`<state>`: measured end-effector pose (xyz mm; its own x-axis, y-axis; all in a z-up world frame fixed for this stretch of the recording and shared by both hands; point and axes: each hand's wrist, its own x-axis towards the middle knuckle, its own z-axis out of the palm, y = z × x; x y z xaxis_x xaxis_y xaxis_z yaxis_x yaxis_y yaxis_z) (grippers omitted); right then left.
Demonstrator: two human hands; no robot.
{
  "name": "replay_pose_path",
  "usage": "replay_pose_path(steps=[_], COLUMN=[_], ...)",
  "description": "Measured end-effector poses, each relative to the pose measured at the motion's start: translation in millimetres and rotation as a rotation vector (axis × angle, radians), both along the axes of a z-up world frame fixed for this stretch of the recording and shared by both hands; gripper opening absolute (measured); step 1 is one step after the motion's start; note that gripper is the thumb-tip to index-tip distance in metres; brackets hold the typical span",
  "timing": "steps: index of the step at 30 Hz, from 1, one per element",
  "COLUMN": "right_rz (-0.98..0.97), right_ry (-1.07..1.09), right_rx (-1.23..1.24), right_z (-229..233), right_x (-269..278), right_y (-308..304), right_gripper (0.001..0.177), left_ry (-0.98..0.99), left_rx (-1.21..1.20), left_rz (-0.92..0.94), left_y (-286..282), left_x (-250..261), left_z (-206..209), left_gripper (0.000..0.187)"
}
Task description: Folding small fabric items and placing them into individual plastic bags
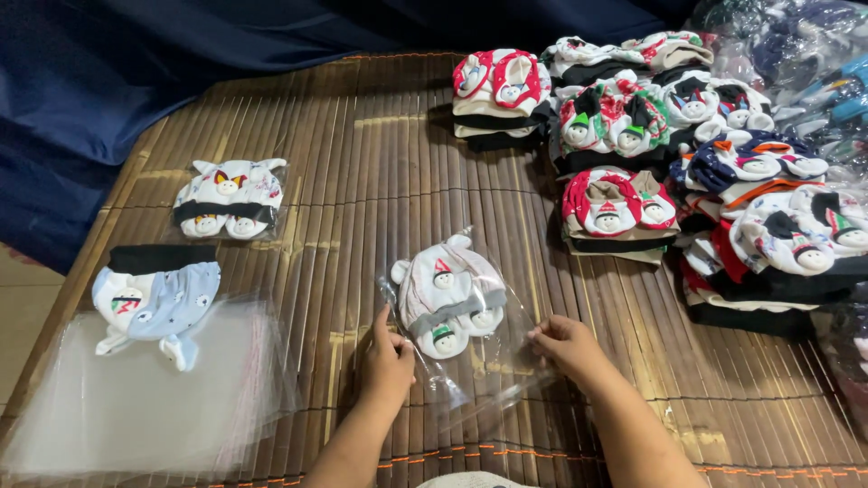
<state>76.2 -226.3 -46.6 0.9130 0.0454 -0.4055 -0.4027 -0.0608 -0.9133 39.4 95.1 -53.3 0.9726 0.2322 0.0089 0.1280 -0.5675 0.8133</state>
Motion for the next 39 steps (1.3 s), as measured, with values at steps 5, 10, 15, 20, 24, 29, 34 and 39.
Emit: replay_pose_path(steps=[5,10,15,20,24,29,34,39], right_rz=[0.314,0.280,0.060,-0.045,-0.048,-0.043,0.029,0.196], right_ry=[0.121,0.120,0.026,-0.003,0.013,-0.002,-0.049,-0.086], right_rx=[-0.325,-0.445,-0.378,-0.330,-0.337,-0.375,-0.608,-0.933], right_z=[15,27,-8,-40,-16,-20,-39,50], right_x=[-14,4,33,49,41,42,48,21], right_y=[-8,3,21,25,31,27,16,41], right_gripper=[0.009,0.025,0.028,0.022,0.026,0.021,0.024,0.033], left_ry=[-0.243,-0.060,-0.033,0.066,0.057,0.023,0.011,0.196], left_rx=[0.323,0.387,0.434,0.284,0.197,0.201,0.293,0.427], left_rz=[-0.054,-0.012,0.072,0.045,0.039,0.036,0.057,0.012], left_y=[14,12,14,15,12,9,10,-4], left_x=[14,21,35,31,37,41,39,41], left_z=[-45,-25,-34,-14,-20,-27,-10,20], left_gripper=[0.061,0.055,0.049,0.057,0.054,0.057,0.056,0.053])
